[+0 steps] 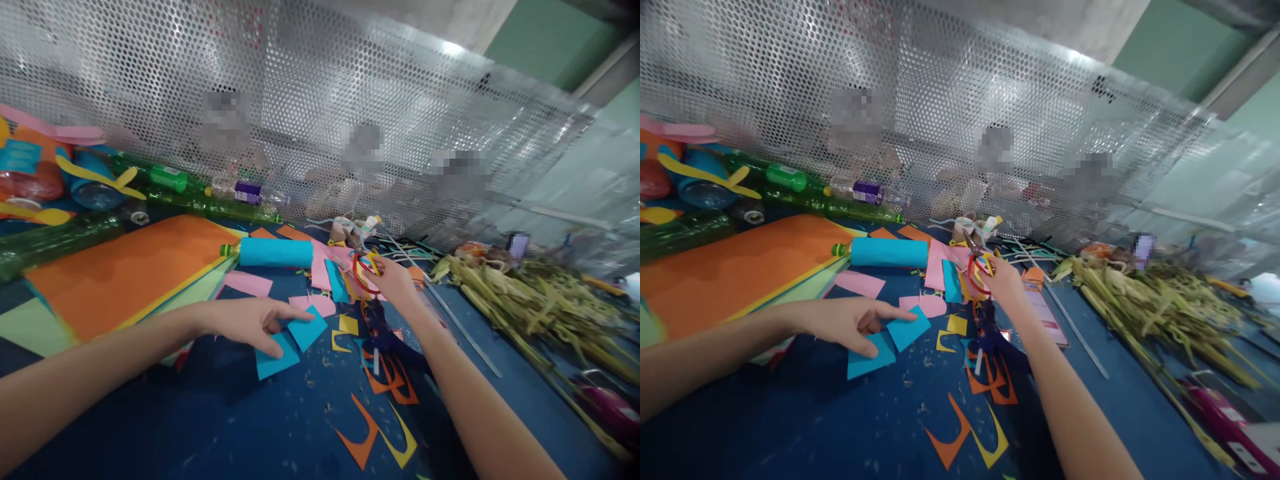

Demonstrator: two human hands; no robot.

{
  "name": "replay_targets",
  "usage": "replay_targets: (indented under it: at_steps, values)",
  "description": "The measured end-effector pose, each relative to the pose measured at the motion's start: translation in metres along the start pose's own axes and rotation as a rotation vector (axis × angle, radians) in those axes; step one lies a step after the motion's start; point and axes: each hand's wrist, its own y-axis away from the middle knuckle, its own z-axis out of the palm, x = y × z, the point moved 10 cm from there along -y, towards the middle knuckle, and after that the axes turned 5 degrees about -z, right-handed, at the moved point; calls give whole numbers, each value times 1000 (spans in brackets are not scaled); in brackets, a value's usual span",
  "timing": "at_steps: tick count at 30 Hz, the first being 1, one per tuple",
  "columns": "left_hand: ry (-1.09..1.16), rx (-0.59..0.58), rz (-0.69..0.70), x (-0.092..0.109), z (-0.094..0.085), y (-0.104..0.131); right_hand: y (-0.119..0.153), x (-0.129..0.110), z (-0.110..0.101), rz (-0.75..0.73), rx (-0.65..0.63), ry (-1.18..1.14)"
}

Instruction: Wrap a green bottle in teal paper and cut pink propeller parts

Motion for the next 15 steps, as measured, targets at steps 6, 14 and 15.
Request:
replay_targets:
  at_steps: [6, 14, 15]
  values:
    - [-27, -15, -1, -3, 17, -5, -1, -4, 18, -112, -10, -218]
    - [41, 16, 23, -4, 15, -8, 28, -92, -5, -317, -226, -437]
    - [61, 11, 28, -3, 15, -8, 44, -117, 2, -412, -396, -514]
